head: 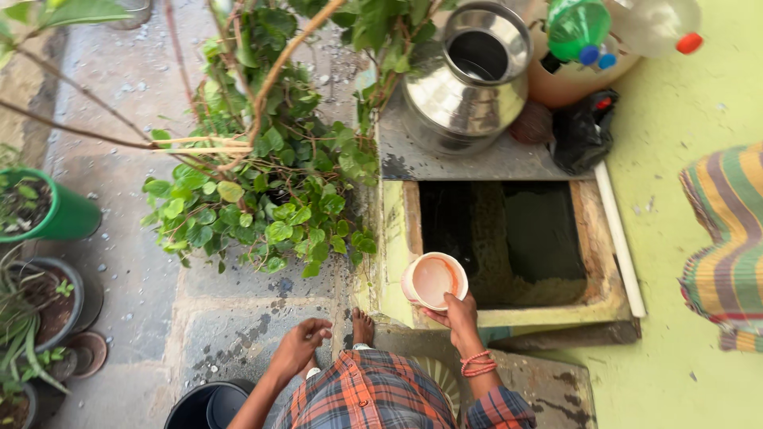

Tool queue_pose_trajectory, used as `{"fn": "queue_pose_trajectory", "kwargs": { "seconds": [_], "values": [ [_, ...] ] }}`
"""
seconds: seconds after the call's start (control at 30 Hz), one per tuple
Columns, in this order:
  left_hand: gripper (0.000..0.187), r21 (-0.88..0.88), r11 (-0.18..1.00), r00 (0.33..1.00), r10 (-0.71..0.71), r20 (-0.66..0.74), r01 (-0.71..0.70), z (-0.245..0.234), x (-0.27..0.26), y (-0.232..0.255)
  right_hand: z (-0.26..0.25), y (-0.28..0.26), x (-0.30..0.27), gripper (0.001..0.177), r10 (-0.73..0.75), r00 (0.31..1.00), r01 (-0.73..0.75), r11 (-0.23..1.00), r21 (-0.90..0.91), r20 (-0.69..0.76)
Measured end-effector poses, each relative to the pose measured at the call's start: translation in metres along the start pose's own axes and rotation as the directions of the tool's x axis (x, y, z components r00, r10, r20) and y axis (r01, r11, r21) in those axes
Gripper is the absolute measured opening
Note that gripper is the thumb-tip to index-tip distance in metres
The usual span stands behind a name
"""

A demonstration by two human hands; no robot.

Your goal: The person collects water from a basin using a small plastic container and pours it into the soil of several potted plants and a larger climbing plant.

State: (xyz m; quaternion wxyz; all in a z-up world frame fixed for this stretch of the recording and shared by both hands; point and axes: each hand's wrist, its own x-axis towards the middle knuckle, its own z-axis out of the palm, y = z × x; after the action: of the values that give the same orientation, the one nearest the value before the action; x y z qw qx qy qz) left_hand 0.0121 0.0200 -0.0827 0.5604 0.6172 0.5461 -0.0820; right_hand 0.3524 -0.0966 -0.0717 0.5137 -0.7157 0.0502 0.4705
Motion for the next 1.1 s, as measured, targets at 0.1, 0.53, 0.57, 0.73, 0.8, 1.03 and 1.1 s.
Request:
{"fn": "queue_pose_trajectory", "kwargs": {
  "seconds": [0.1,0.53,0.57,0.73,0.8,1.03,1.1],
  "values": [
    [0.033,-0.172,0.983,0.998,-0.062,-0.001,0.06,0.004,-0.015,-0.011,-0.003,0.0,0.004,0.049,-0.024,0.999,0.023,0.999,0.034,0.023],
    [0.03,-0.387,0.922,0.998,-0.019,-0.06,-0.006,0.008,-0.042,-0.025,-0.006,0.0,0.013,0.052,-0.033,0.999,0.033,0.992,0.121,-0.007],
    [0.03,-0.379,0.925,0.997,-0.003,-0.075,-0.026,0.005,-0.043,-0.026,-0.003,0.0,0.011,0.051,-0.039,0.999,0.039,0.991,0.128,-0.005],
    [0.03,-0.409,0.911,0.997,0.017,-0.081,-0.048,-0.01,-0.05,-0.016,0.014,0.001,-0.004,0.052,-0.041,0.998,0.034,0.986,0.163,0.039],
    [0.029,-0.396,0.916,0.996,0.032,-0.079,-0.061,-0.015,-0.054,-0.012,0.021,0.004,-0.013,0.052,-0.045,0.997,0.033,0.985,0.172,0.063],
    [0.031,-0.322,0.928,0.981,0.159,-0.114,-0.188,-0.033,-0.053,0.004,0.065,0.012,-0.054,0.054,-0.047,0.984,0.026,0.992,0.123,0.17],
    [0.035,-0.291,0.933,0.976,0.181,-0.123,-0.21,-0.041,-0.055,0.014,0.08,0.011,-0.073,0.056,-0.027,0.983,0.011,0.996,0.091,0.179]
  ]
}}
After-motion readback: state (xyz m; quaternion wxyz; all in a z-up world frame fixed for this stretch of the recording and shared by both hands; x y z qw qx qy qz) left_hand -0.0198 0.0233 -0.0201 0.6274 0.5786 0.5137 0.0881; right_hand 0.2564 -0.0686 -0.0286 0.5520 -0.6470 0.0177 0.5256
